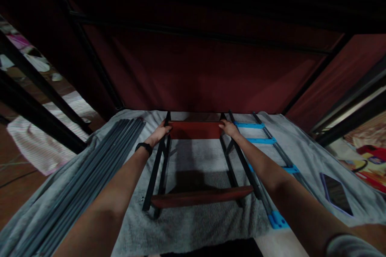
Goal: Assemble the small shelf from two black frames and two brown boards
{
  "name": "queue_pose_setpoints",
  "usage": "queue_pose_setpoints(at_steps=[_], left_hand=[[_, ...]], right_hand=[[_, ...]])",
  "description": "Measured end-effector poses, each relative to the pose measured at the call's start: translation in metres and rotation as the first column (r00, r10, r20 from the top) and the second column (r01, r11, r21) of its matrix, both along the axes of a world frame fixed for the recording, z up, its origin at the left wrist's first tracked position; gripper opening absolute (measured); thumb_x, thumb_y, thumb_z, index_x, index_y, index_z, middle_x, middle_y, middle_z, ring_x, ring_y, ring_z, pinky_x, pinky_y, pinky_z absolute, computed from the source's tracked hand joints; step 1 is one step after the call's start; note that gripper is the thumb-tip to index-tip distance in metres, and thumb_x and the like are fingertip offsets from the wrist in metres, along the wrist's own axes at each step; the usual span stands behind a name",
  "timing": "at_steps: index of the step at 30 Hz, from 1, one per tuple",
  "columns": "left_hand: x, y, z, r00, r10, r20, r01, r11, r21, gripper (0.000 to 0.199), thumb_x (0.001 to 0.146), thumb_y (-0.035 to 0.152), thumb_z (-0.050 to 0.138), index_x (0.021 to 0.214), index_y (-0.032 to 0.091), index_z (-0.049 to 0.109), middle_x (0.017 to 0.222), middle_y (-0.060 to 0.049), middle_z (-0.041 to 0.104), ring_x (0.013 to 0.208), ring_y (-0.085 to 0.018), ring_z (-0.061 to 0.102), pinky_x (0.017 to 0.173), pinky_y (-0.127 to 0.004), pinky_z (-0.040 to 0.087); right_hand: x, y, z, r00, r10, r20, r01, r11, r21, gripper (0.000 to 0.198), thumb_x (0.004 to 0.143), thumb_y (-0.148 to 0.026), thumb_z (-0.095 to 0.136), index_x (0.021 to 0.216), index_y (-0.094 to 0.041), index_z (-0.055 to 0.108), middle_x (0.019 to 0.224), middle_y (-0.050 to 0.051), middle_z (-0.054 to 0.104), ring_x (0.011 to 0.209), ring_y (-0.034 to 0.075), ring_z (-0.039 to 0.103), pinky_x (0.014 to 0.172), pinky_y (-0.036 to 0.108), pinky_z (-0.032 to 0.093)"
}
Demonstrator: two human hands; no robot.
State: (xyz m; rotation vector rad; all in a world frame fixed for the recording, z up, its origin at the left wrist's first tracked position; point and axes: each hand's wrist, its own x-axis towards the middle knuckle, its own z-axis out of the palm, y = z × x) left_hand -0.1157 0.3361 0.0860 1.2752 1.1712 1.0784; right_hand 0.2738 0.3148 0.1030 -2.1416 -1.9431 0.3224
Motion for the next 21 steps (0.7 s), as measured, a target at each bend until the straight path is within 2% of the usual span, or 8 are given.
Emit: queue_pose_setpoints(at_steps=[6,10,13,17,21], left_hand=[[0.004,-0.009,0.010,0.999,-0.025,0.030,0.025,1.000,0.002,0.054,0.076,0.045,0.074,0.124,0.021,0.062,0.111,-0.010,0.071,0.102,-0.025,0.067,0.078,-0.030,0.055],[-0.009,-0.009,0.005,0.991,0.131,-0.028,-0.129,0.989,0.068,0.052,0.083,0.054,0.068,0.121,0.019,0.064,0.102,-0.010,0.073,0.099,-0.026,0.068,0.081,-0.034,0.056],[-0.040,-0.017,-0.011,0.963,0.255,-0.083,-0.247,0.964,0.096,0.050,0.082,0.051,0.068,0.120,0.018,0.065,0.098,-0.010,0.072,0.096,-0.025,0.068,0.083,-0.036,0.055],[-0.093,-0.052,-0.043,0.889,0.407,-0.209,-0.387,0.913,0.130,0.037,0.078,0.042,0.066,0.103,0.016,0.071,0.091,-0.011,0.071,0.095,-0.028,0.067,0.088,-0.042,0.053],[-0.124,-0.089,-0.073,0.836,0.440,-0.328,-0.400,0.897,0.186,0.017,0.071,0.028,0.063,0.083,0.019,0.072,0.092,-0.013,0.071,0.101,-0.032,0.065,0.100,-0.046,0.047]], right_hand=[[-0.001,-0.001,0.000,1.000,0.002,0.011,-0.003,1.000,0.015,0.046,0.104,-0.033,0.046,0.146,-0.016,0.053,0.139,0.014,0.065,0.127,0.023,0.062,0.104,0.030,0.048],[0.002,0.001,-0.005,0.999,0.005,0.036,-0.006,0.999,0.035,0.047,0.104,-0.034,0.044,0.147,-0.016,0.051,0.137,0.013,0.066,0.126,0.024,0.063,0.103,0.032,0.049],[0.005,0.004,-0.011,0.999,0.002,0.044,-0.004,0.999,0.042,0.048,0.104,-0.036,0.045,0.148,-0.017,0.051,0.136,0.013,0.067,0.123,0.024,0.065,0.103,0.034,0.050],[0.010,0.010,-0.018,1.000,0.003,0.028,-0.005,0.998,0.055,0.049,0.103,-0.037,0.047,0.148,-0.017,0.051,0.135,0.013,0.068,0.124,0.024,0.065,0.103,0.034,0.050],[0.012,0.011,-0.021,1.000,0.021,0.017,-0.022,0.997,0.069,0.048,0.103,-0.036,0.047,0.145,-0.016,0.054,0.132,0.014,0.069,0.119,0.025,0.068,0.100,0.034,0.052]])
